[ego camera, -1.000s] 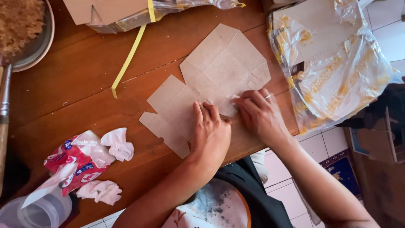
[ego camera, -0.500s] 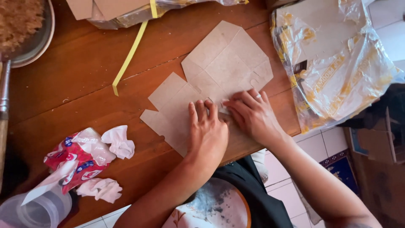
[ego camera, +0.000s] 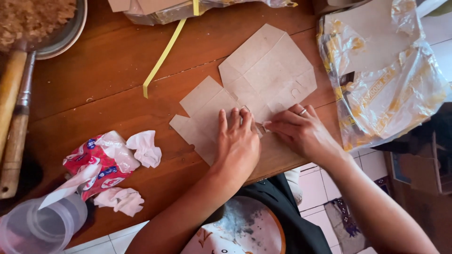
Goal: The person folds a flat cardboard box blank into a three-dimensional box. They fold the side flaps, tuck the tabs into slots, and secure the structure by hand on a wooden table.
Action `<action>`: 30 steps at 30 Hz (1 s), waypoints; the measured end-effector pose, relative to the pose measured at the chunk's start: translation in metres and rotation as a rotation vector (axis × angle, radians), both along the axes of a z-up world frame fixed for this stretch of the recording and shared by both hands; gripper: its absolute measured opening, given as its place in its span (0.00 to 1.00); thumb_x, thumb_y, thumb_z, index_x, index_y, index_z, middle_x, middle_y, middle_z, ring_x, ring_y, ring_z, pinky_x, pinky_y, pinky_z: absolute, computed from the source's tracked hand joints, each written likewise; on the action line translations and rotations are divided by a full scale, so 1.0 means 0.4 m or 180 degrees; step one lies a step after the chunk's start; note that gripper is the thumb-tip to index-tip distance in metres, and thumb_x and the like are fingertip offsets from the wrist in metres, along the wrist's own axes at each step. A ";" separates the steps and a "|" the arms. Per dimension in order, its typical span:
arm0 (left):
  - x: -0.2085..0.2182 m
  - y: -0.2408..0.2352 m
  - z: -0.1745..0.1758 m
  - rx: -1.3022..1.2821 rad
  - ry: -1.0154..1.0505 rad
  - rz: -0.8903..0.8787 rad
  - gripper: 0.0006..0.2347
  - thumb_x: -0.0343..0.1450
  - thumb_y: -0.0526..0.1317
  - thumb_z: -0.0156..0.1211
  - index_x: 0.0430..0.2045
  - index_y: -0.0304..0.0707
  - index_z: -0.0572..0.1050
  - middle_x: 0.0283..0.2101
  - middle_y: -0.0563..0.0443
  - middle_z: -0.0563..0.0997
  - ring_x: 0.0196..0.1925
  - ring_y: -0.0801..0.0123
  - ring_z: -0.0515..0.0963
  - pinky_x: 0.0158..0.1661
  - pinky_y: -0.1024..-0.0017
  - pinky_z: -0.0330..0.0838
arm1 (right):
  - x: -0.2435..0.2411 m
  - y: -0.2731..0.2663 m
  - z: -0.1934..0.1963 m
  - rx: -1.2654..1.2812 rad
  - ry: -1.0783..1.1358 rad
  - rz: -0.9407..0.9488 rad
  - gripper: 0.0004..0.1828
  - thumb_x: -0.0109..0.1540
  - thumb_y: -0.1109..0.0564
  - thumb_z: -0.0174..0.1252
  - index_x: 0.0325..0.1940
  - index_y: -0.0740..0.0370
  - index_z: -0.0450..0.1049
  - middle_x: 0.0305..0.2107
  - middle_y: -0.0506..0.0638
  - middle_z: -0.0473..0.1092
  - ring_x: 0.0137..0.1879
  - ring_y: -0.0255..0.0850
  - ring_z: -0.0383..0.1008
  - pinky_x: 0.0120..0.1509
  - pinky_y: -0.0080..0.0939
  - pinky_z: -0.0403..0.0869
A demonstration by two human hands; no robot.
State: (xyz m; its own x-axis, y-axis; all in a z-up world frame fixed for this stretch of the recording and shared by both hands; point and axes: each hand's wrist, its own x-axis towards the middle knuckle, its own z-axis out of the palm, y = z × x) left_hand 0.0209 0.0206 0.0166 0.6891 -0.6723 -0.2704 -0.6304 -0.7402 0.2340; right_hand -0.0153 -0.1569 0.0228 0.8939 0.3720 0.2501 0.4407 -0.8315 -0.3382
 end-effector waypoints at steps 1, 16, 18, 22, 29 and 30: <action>-0.003 0.000 -0.006 -0.0015 -0.0005 -0.0015 0.17 0.71 0.40 0.43 0.50 0.30 0.73 0.58 0.35 0.69 0.65 0.44 0.66 0.64 0.38 0.46 | -0.006 -0.017 -0.021 -0.0015 -0.0005 -0.0015 0.06 0.65 0.57 0.54 0.37 0.55 0.76 0.37 0.48 0.70 0.42 0.47 0.70 0.41 0.44 0.62; 0.001 0.013 -0.052 -0.0788 -0.0627 0.0118 0.17 0.66 0.41 0.53 0.43 0.26 0.76 0.47 0.35 0.75 0.56 0.46 0.73 0.62 0.41 0.51 | -0.047 -0.037 0.013 0.0405 0.0515 -0.0623 0.04 0.64 0.55 0.58 0.40 0.54 0.78 0.37 0.48 0.73 0.44 0.46 0.73 0.42 0.43 0.63; 0.012 0.034 -0.057 -0.1366 -0.0624 0.0231 0.15 0.66 0.42 0.55 0.39 0.30 0.78 0.41 0.41 0.78 0.51 0.51 0.77 0.61 0.44 0.56 | -0.053 -0.036 -0.012 0.2269 0.1358 -0.1577 0.07 0.63 0.59 0.61 0.45 0.60 0.77 0.31 0.51 0.75 0.37 0.36 0.74 0.41 0.36 0.71; 0.021 0.070 -0.033 -0.1734 -0.0583 0.0354 0.11 0.68 0.43 0.55 0.34 0.35 0.78 0.40 0.43 0.79 0.50 0.53 0.79 0.62 0.48 0.58 | -0.061 0.043 -0.066 0.4084 0.2142 -0.1333 0.09 0.66 0.61 0.49 0.48 0.67 0.69 0.26 0.57 0.74 0.32 0.39 0.77 0.33 0.30 0.69; -0.039 0.172 0.056 -0.3211 -0.0372 0.1014 0.12 0.68 0.41 0.62 0.43 0.38 0.76 0.41 0.49 0.79 0.46 0.57 0.81 0.53 0.60 0.71 | -0.023 0.185 -0.057 0.5293 0.2377 -0.0911 0.09 0.64 0.65 0.52 0.47 0.72 0.67 0.29 0.59 0.74 0.34 0.39 0.77 0.37 0.29 0.73; -0.052 0.190 0.058 -0.3441 -0.0295 0.1213 0.14 0.67 0.41 0.65 0.44 0.38 0.76 0.41 0.50 0.79 0.45 0.59 0.81 0.51 0.61 0.73 | -0.015 0.215 -0.040 0.5263 0.2344 -0.0837 0.07 0.63 0.66 0.54 0.45 0.72 0.68 0.27 0.58 0.73 0.32 0.38 0.77 0.35 0.28 0.73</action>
State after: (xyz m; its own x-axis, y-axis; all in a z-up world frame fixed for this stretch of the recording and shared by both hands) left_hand 0.0003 0.0967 0.0397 0.8846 -0.2656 0.3832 -0.4566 -0.3270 0.8274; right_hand -0.0213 -0.0710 0.0070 0.9670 0.0283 -0.2531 -0.2325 0.5034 -0.8322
